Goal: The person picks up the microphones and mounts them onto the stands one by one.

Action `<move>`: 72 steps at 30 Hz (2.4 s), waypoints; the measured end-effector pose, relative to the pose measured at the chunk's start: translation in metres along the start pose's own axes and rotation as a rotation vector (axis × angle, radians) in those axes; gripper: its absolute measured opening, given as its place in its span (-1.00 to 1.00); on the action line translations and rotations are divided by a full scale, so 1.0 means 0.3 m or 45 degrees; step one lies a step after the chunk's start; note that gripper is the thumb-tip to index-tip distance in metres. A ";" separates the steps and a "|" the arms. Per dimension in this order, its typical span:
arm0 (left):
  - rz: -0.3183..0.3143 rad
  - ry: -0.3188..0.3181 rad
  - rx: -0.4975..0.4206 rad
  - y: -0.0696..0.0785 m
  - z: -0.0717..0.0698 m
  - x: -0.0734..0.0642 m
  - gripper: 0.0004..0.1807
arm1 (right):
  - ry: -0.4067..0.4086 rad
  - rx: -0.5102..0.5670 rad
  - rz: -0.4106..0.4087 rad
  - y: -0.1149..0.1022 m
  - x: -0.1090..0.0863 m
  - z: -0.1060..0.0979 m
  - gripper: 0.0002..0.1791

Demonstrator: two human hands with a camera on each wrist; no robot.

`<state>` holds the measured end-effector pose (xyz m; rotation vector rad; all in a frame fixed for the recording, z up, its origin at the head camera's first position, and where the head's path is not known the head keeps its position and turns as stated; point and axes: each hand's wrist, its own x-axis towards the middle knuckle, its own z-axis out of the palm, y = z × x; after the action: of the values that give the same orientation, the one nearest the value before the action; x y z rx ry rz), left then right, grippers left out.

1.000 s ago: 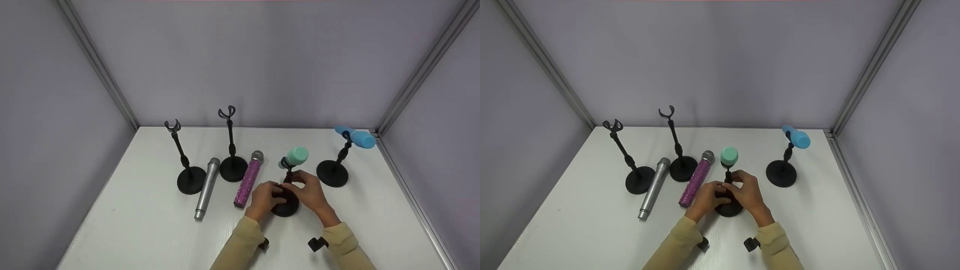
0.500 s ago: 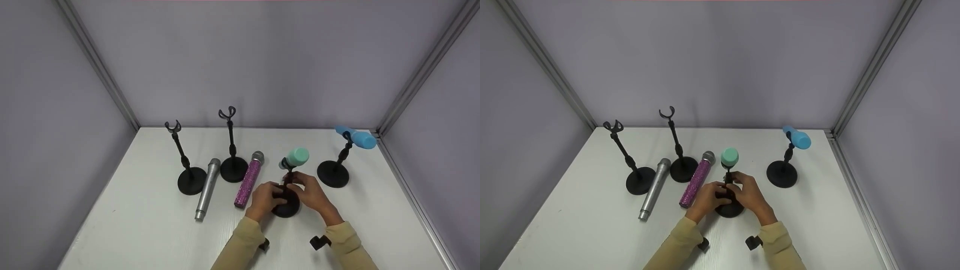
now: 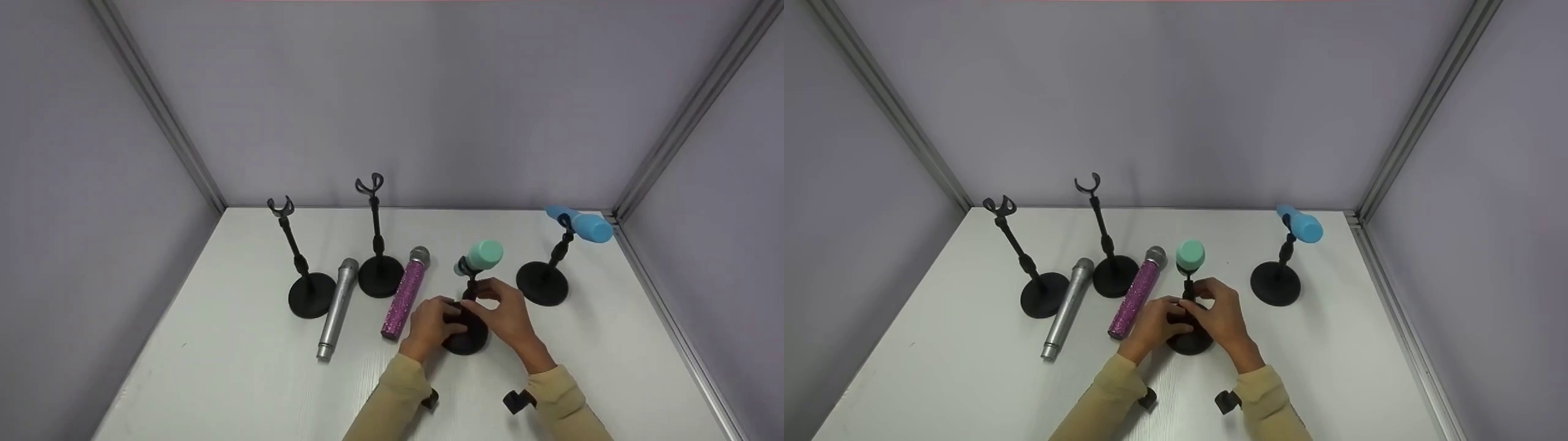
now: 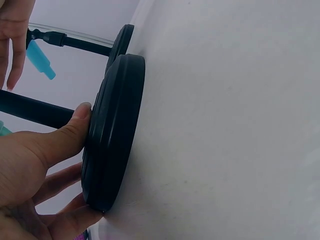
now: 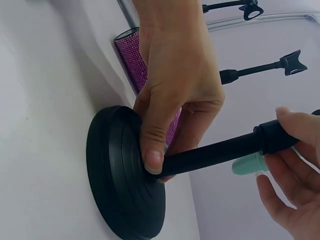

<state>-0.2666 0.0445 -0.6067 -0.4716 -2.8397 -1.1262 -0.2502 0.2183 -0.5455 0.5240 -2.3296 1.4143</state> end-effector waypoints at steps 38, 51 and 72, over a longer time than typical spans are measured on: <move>-0.018 -0.044 -0.003 -0.003 -0.003 0.005 -0.67 | -0.103 0.154 0.250 0.005 0.006 -0.007 -0.72; -0.009 -0.008 0.012 0.001 -0.003 -0.002 -0.66 | -0.209 0.277 0.199 0.054 0.010 -0.033 -0.72; 0.016 -0.005 0.005 -0.006 -0.001 0.000 -0.69 | -0.056 0.359 0.232 0.028 0.005 0.000 -0.68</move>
<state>-0.2672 0.0430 -0.6075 -0.4916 -2.8378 -1.1185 -0.2556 0.2218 -0.5513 0.4300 -2.2714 1.8504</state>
